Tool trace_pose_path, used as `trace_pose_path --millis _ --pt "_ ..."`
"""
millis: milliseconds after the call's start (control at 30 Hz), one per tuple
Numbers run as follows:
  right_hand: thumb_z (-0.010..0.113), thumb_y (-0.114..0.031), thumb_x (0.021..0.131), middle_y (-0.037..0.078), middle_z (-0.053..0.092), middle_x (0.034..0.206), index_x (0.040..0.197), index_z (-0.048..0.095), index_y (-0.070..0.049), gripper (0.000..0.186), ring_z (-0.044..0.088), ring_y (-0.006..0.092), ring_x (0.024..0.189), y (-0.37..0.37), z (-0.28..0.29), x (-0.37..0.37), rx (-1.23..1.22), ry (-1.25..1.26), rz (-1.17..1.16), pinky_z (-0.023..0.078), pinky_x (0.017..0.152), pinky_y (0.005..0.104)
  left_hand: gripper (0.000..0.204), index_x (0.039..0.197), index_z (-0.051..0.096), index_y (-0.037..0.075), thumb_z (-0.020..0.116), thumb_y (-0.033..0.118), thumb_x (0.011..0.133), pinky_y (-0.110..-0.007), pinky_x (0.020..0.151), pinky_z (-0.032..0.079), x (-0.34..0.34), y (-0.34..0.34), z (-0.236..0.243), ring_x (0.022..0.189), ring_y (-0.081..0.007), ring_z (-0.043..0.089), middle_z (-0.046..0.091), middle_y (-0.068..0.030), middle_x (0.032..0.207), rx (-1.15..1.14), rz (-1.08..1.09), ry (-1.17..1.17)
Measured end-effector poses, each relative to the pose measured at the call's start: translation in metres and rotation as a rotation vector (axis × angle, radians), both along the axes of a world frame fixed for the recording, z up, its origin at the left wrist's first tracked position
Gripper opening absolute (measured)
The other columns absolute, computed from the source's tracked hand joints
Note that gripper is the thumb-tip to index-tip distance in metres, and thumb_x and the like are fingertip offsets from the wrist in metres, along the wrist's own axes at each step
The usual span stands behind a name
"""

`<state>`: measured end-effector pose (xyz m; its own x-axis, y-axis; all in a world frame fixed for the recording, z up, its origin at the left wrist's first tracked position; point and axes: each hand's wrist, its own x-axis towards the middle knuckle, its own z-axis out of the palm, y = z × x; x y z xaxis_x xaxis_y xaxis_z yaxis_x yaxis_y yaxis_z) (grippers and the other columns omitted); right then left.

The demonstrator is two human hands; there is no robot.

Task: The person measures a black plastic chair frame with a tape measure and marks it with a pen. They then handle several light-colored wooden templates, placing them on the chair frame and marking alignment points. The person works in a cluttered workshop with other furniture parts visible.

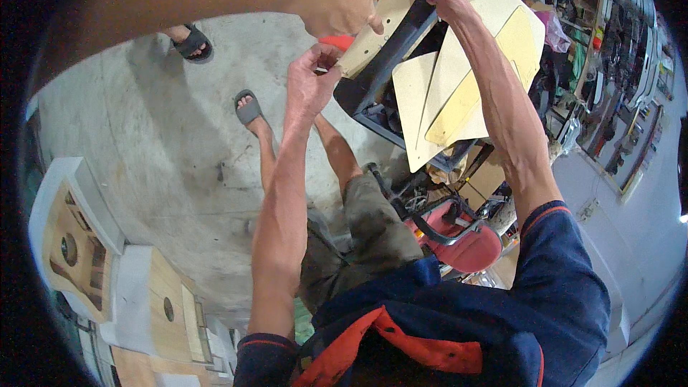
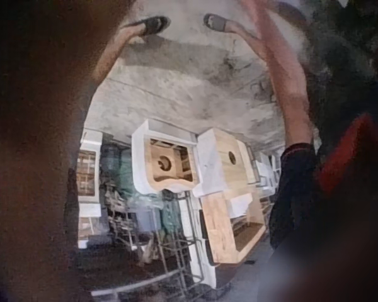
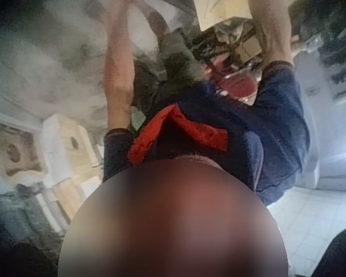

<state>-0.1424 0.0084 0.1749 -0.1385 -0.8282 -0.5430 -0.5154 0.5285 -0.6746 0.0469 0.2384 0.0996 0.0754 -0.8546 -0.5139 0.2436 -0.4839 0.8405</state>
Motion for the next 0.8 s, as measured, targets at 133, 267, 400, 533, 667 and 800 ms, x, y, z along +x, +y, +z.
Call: trace_pose_path --millis 133,267,400,533,667,800 --pt "0.08 -0.033 0.083 -0.002 0.05 0.05 0.063 0.06 -0.008 0.039 0.039 0.0094 0.038 0.001 0.001 0.003 -0.019 0.04 0.027 0.027 0.038 0.0295 0.025 0.1 0.07 0.004 0.067 -0.008 0.079 -0.026 0.067 0.051 -0.014 0.004 0.02 0.076 -0.0104 0.062 0.066 -0.002 0.086 -0.151 0.023 -0.194" --pt "0.079 -0.035 0.084 -0.002 0.048 0.048 0.058 0.058 -0.008 0.043 0.041 0.0091 0.038 -0.001 -0.006 0.001 -0.035 0.157 0.021 0.028 0.038 0.029 0.025 0.098 0.07 0.004 0.065 -0.009 0.077 -0.027 0.067 0.05 -0.029 0.009 0.036 0.074 -0.0129 0.061 0.062 -0.004 0.083 -0.233 0.048 -0.282" --pt "0.076 -0.032 0.086 0.001 0.055 0.054 0.067 0.063 -0.004 0.036 0.047 0.0096 0.042 -0.003 -0.013 -0.006 -0.012 0.13 0.041 0.03 0.039 0.028 0.023 0.092 0.069 0.003 0.065 -0.009 0.073 -0.03 0.065 0.049 -0.037 0.013 0.04 0.074 -0.0182 0.061 0.064 -0.0065 0.085 -0.299 0.089 -0.442" --pt "0.073 -0.023 0.087 0.004 0.06 0.062 0.08 0.067 -0.001 0.024 0.05 0.0098 0.046 -0.002 -0.015 -0.015 -0.021 0.137 0.077 0.032 0.04 0.0269 0.021 0.089 0.067 0.003 0.065 -0.008 0.072 -0.032 0.067 0.05 -0.04 0.02 0.041 0.077 -0.0213 0.062 0.063 -0.0074 0.085 -0.284 0.083 -0.493" --pt "0.07 -0.016 0.087 0.003 0.06 0.065 0.086 0.067 -0.001 0.016 0.048 0.0102 0.047 -0.004 -0.012 -0.026 0.0 -0.034 0.154 0.032 0.041 0.0268 0.02 0.089 0.065 0.003 0.066 -0.008 0.072 -0.034 0.07 0.05 -0.044 0.024 0.041 0.081 -0.0242 0.063 0.063 -0.008 0.087 -0.296 0.096 -0.514" --pt "0.063 -0.012 0.087 0.004 0.059 0.066 0.087 0.067 -0.001 0.012 0.048 0.0113 0.046 -0.004 -0.012 -0.032 -0.026 -0.114 0.155 0.034 0.041 0.0271 0.021 0.091 0.064 0.003 0.069 -0.006 0.072 -0.036 0.074 0.052 -0.043 0.02 0.045 0.084 -0.0262 0.064 0.064 -0.0089 0.09 -0.297 0.117 -0.497"
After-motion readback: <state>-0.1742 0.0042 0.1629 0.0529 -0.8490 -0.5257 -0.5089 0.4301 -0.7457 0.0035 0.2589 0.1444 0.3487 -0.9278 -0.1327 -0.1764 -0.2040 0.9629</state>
